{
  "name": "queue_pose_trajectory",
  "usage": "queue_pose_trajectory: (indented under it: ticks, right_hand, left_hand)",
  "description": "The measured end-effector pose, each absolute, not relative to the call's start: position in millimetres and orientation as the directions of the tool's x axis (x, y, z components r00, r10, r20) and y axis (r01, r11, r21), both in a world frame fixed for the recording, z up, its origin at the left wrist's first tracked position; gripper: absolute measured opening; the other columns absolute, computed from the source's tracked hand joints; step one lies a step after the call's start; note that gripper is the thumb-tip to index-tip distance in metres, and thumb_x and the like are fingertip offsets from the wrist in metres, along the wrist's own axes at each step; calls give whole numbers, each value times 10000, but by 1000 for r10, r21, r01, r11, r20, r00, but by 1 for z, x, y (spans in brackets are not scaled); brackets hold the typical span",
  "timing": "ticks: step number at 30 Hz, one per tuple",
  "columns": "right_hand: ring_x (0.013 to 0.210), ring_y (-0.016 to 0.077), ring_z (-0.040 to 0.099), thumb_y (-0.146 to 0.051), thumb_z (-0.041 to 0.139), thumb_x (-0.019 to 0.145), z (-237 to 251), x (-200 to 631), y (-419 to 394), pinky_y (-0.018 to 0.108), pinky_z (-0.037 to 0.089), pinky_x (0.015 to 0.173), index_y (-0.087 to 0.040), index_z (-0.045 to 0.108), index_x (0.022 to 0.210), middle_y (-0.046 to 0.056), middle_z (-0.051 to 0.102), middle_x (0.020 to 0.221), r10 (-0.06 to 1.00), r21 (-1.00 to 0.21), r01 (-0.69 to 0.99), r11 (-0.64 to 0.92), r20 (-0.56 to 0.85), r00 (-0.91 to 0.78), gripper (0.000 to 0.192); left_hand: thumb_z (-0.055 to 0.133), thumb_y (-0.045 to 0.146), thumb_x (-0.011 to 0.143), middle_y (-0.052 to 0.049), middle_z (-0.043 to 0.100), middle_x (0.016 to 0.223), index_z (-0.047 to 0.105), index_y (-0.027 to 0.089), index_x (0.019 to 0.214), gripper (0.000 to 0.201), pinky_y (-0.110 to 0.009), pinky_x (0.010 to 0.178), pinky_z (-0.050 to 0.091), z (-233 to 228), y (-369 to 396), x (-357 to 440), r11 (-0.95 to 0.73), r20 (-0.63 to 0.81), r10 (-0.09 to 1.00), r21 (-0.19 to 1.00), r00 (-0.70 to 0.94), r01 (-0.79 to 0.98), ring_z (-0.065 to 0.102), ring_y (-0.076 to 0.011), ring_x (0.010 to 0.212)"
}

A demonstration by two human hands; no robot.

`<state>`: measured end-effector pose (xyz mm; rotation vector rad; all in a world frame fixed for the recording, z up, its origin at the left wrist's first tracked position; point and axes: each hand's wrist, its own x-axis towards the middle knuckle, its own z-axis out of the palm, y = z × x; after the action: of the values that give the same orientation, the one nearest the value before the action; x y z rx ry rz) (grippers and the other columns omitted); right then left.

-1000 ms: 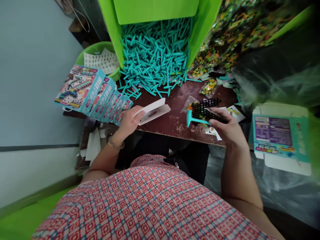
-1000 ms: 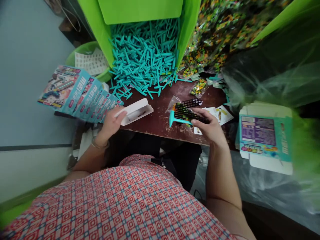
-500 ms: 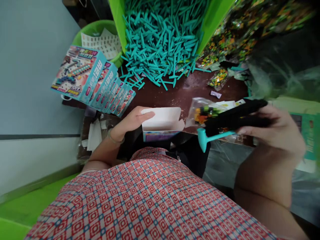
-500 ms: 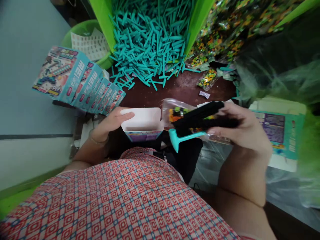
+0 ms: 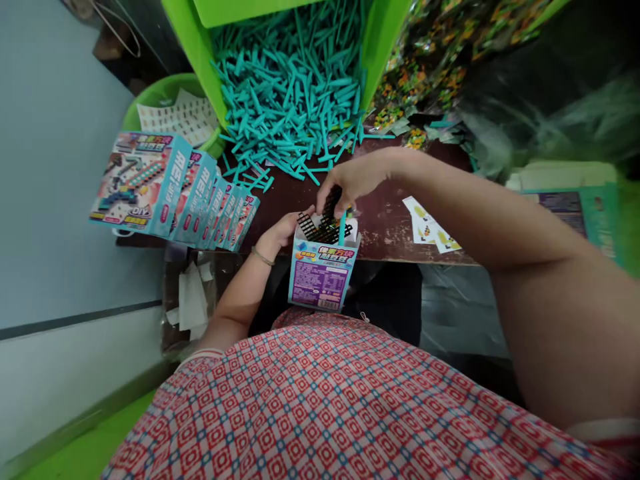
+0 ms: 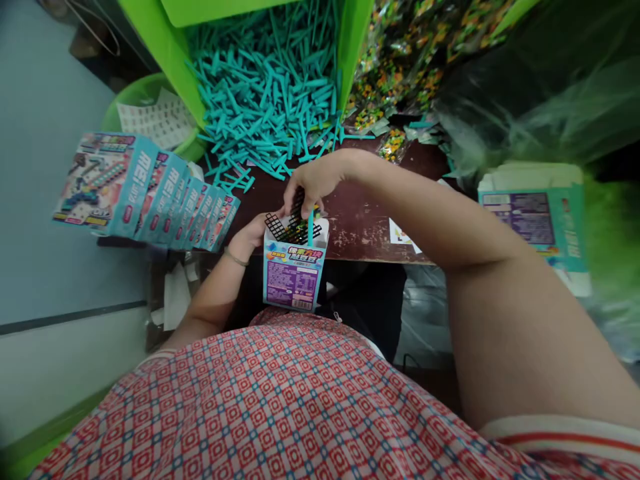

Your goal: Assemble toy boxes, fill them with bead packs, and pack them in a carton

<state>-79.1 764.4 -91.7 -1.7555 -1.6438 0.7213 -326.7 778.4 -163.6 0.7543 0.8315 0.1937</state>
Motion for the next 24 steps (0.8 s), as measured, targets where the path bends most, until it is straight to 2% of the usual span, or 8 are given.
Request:
queue_pose_trajectory:
  ticks: [2,5,7,9,13,17,20,24]
  right_hand:
    - [920,201,715,-465,899,753,-90,-95,764,413,581,864,-197,813,1001,-13,781,939,985,-744,668,16,-102,-137,375]
    - [829,184,716,-425,952,665,-85,-117,750,353,577,794,-206,829,988,-17,792,922,818,-772,632,71,-317,-479,409]
    - [780,180,714,-387,970,629,-85,-123,738,335,572,763,-243,843,997,-26,800,901,732,-805,587,84,-350,-585,415]
    - [786,190,717,-382,953,655,-88,-121,729,342,571,772,-286,850,1020,-29,807,905,755,-832,544,106,-288,-588,391]
    - [867,233,732,-413,899,722,-103,-107,725,370,570,820,-317,861,985,-17,815,914,881,-832,529,166,-116,-458,283]
    - [858,244,727,-435,885,718,-105,-119,717,369,564,802,-315,860,927,-6,807,855,864,-809,551,203,-117,-490,242]
    - [915,242,725,-431,860,754,-89,-138,702,359,565,823,-320,841,1059,7,812,962,841,-793,545,271,-80,-536,325]
    - [958,227,723,-379,708,933,-77,-153,676,351,562,853,-255,775,1243,62,793,1110,906,-763,563,318,69,-419,340]
  left_hand:
    - [743,279,942,-66,811,844,793,100,1029,205,-292,831,590,-166,779,-331,749,-599,433,655,674,101,767,-184,790]
    - [728,337,958,-70,806,812,787,93,1063,272,-292,794,601,-168,780,-342,755,-638,425,641,642,136,773,-192,757]
    - [702,398,972,-89,796,770,793,84,995,328,-302,727,603,-170,779,-351,756,-671,423,631,609,170,761,-203,693]
    - [669,415,988,-112,801,783,798,87,919,359,-310,702,602,-171,777,-359,760,-679,442,631,586,157,755,-209,675]
    - [656,406,990,-114,819,846,810,110,880,351,-320,759,611,-170,772,-366,741,-642,497,664,583,100,774,-223,761]
    - [680,434,978,-113,820,853,815,117,890,356,-323,769,604,-162,766,-357,721,-639,499,681,586,129,770,-220,777]
    - [719,471,950,-107,811,824,809,117,871,374,-318,722,583,-157,762,-352,712,-642,491,685,589,153,746,-207,703]
    - [783,505,894,-93,804,802,794,116,844,392,-304,710,560,-156,754,-354,698,-623,539,707,567,114,728,-195,692]
